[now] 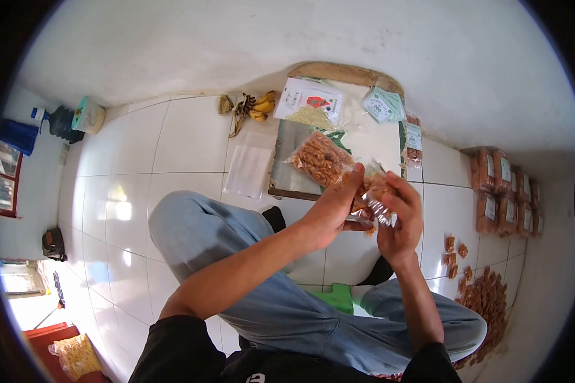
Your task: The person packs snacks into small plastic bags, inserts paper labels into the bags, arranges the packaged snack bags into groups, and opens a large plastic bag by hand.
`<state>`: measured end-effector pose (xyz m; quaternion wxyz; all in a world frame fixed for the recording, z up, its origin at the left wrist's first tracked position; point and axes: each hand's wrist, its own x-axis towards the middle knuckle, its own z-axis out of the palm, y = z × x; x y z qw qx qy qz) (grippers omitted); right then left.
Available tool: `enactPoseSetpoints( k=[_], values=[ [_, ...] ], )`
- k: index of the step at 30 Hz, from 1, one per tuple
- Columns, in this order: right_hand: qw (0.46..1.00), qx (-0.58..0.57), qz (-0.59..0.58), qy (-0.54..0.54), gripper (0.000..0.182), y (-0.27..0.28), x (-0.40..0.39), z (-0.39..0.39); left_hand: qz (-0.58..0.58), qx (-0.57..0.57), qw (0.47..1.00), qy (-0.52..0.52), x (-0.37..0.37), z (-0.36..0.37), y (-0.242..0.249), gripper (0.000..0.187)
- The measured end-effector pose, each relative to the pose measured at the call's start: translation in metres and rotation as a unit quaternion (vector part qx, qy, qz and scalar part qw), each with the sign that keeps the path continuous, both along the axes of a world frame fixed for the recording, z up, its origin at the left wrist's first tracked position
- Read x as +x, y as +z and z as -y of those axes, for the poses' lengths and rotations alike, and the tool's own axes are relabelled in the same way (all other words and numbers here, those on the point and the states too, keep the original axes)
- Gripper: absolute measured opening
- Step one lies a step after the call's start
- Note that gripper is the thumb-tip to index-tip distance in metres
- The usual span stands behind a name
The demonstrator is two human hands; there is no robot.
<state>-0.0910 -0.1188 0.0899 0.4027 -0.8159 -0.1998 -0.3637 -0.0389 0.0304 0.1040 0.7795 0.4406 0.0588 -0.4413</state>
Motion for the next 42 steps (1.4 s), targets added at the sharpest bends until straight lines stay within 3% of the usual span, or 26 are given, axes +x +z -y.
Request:
enactPoseSetpoints(
  k=[5, 12, 14, 16, 18, 20, 23, 26, 27, 29, 33, 35, 42],
  values=[
    [0.981, -0.085, -0.126, 0.123, 0.068, 0.015, 0.0, 0.008, -0.031, 0.014, 0.999, -0.03, 0.002, -0.006, -0.002, 0.065],
    [0.981, -0.081, -0.155, 0.087, 0.068, 0.004, 0.004, 0.016, -0.004, 0.03, 0.994, -0.105, 0.008, -0.008, -0.009, 0.065],
    [0.979, -0.031, -0.201, 0.018, 0.067, 0.008, 0.002, 0.014, 0.024, 0.032, 0.993, -0.108, 0.005, -0.003, -0.012, 0.067],
    [0.965, 0.023, -0.262, -0.016, 0.067, 0.013, -0.001, 0.005, 0.116, 0.063, 0.991, -0.026, -0.001, 0.006, -0.022, 0.07],
    [0.943, 0.076, -0.321, -0.051, 0.066, 0.014, -0.002, 0.001, 0.142, 0.031, 0.989, -0.037, -0.002, 0.006, -0.017, 0.074],
    [0.908, 0.158, -0.381, -0.073, 0.068, 0.013, -0.001, 0.0, 0.133, -0.056, 0.989, 0.037, -0.006, 0.011, -0.011, 0.073],
    [0.868, 0.184, -0.453, -0.088, 0.066, 0.029, 0.0, -0.005, 0.195, -0.073, 0.978, 0.023, -0.007, 0.012, -0.017, 0.077],
    [0.909, 0.096, -0.39, -0.108, 0.068, 0.019, -0.002, -0.004, 0.237, 0.018, 0.971, 0.014, -0.01, 0.013, -0.043, 0.079],
    [0.909, 0.096, -0.39, -0.108, 0.068, 0.015, -0.002, -0.004, 0.238, 0.018, 0.971, 0.014, -0.012, 0.013, -0.045, 0.079],
    [0.928, -0.016, -0.348, -0.134, 0.066, 0.007, -0.005, -0.004, 0.234, -0.014, 0.972, 0.019, -0.015, 0.013, -0.042, 0.074],
    [0.942, -0.011, -0.318, -0.111, 0.064, 0.005, -0.009, -0.009, 0.205, -0.005, 0.976, 0.073, -0.019, 0.018, -0.026, 0.058],
    [0.943, 0.037, -0.327, -0.052, 0.062, 0.018, -0.009, -0.012, 0.125, -0.03, 0.986, 0.109, -0.015, 0.015, -0.025, 0.05],
    [0.941, 0.069, -0.329, -0.039, 0.065, 0.019, -0.007, -0.013, 0.071, -0.055, 0.982, 0.167, -0.011, 0.012, -0.021, 0.041]
  ],
)
